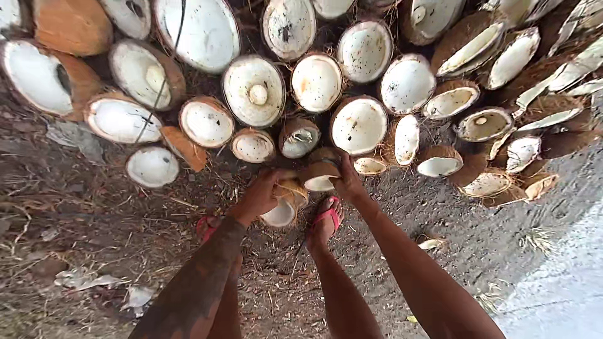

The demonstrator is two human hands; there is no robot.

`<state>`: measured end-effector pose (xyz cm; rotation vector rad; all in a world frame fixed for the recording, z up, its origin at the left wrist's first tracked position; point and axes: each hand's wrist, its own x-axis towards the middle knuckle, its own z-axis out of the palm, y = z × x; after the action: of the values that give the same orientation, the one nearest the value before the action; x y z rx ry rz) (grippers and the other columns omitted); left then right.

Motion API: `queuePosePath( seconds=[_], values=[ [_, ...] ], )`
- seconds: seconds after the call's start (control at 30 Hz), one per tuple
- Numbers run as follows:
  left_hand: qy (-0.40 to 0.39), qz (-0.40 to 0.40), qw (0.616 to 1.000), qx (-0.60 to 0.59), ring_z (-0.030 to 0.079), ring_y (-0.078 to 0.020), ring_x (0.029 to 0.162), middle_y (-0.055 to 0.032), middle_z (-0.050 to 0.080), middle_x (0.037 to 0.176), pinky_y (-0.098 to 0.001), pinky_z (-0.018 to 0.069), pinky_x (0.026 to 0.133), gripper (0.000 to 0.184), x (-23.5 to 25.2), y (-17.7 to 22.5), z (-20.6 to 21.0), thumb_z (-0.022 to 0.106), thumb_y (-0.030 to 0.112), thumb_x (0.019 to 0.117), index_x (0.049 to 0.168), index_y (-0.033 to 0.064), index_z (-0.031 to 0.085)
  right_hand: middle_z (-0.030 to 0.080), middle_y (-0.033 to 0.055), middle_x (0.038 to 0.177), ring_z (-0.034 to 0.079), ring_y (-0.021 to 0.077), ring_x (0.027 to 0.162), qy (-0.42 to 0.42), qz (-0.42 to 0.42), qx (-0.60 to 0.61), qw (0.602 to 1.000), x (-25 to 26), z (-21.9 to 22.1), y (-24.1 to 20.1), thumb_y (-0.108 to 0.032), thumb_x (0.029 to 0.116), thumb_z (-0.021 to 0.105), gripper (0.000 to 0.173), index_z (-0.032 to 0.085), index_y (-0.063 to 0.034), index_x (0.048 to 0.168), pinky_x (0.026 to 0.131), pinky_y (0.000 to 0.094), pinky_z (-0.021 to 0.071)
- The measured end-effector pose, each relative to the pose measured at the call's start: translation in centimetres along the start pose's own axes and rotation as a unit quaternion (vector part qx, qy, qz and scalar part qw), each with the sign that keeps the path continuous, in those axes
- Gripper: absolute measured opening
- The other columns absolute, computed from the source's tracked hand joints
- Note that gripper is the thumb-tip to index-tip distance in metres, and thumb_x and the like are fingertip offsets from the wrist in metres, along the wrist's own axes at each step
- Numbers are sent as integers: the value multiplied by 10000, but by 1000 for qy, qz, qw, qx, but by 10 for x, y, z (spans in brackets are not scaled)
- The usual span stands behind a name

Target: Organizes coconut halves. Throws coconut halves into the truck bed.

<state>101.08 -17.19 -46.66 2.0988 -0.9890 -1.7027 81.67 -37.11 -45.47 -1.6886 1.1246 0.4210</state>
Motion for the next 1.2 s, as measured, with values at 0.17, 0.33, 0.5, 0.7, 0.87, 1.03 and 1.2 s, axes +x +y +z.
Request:
queuePosePath(
  seconds=[0.17, 0.33, 0.5, 0.7, 0.87, 1.03, 1.2],
  values=[
    [-104, -18, 994, 7, 566, -369, 1322, -194, 578, 1441, -578, 432, 1114, 652, -37, 13, -55, 721, 30, 919, 1521, 132, 492, 594, 140, 1373, 650, 215, 1141, -170, 29, 166, 971, -24, -67, -26, 59, 876, 594, 676, 415, -101, 1508, 936, 427, 573],
    [44, 57, 978, 196, 469, -518, 1329, -252, 461, 1500, -720, 436, 993, 860, -25, 21, -116, 899, -4, 659, 1437, 131, 558, 482, 267, 1426, 567, 419, 1210, -166, -11, -147, 975, 5, -155, -79, -25, 848, 755, 907, 261, -130, 1601, 937, 604, 516],
    [21, 7, 958, 286, 441, -514, 1342, -270, 397, 1516, -691, 464, 941, 1188, 25, 35, -121, 960, 235, 598, 1606, 190, 332, 173, 405, 1582, 299, 645, 1381, -113, 82, -380, 914, 89, -135, -94, -338, 641, 966, 1294, 163, -133, 1635, 968, 798, 374],
    [-54, -48, 962, 264, 280, -549, 1448, -295, 297, 1568, -681, 514, 921, 1055, 23, 58, -91, 942, 203, 592, 1501, 73, 423, 325, 348, 1512, 385, 595, 1337, -52, 77, -373, 923, 81, -94, -108, -329, 514, 998, 1258, 314, -91, 1543, 876, 751, 468],
    [-83, -137, 967, 200, 375, -586, 1366, -325, 145, 1626, -681, 504, 951, 1212, 27, 64, -95, 956, 240, 623, 1610, 127, 263, 443, 316, 1459, 501, 565, 1257, -54, 75, -349, 933, 79, -86, -89, -374, 571, 951, 1183, 328, -231, 1566, 817, 737, 500],
    [-126, -218, 965, 71, 572, -475, 1225, -299, 544, 1395, -677, 486, 913, 928, 24, 55, -102, 891, 291, 746, 1523, 88, 426, 613, 275, 1307, 596, 484, 1196, -53, 67, -228, 970, 88, -101, -75, -283, 702, 911, 894, 483, -140, 1473, 943, 716, 464],
    [-16, -111, 992, -62, 451, -413, 1400, -216, 436, 1542, -648, 423, 1080, 943, 14, 7, -69, 876, 19, 676, 1513, 232, 499, 625, 198, 1306, 647, 339, 1119, -35, 72, 40, 996, 33, -78, -51, -44, 754, 821, 809, 451, -117, 1470, 909, 561, 552]
  ],
)
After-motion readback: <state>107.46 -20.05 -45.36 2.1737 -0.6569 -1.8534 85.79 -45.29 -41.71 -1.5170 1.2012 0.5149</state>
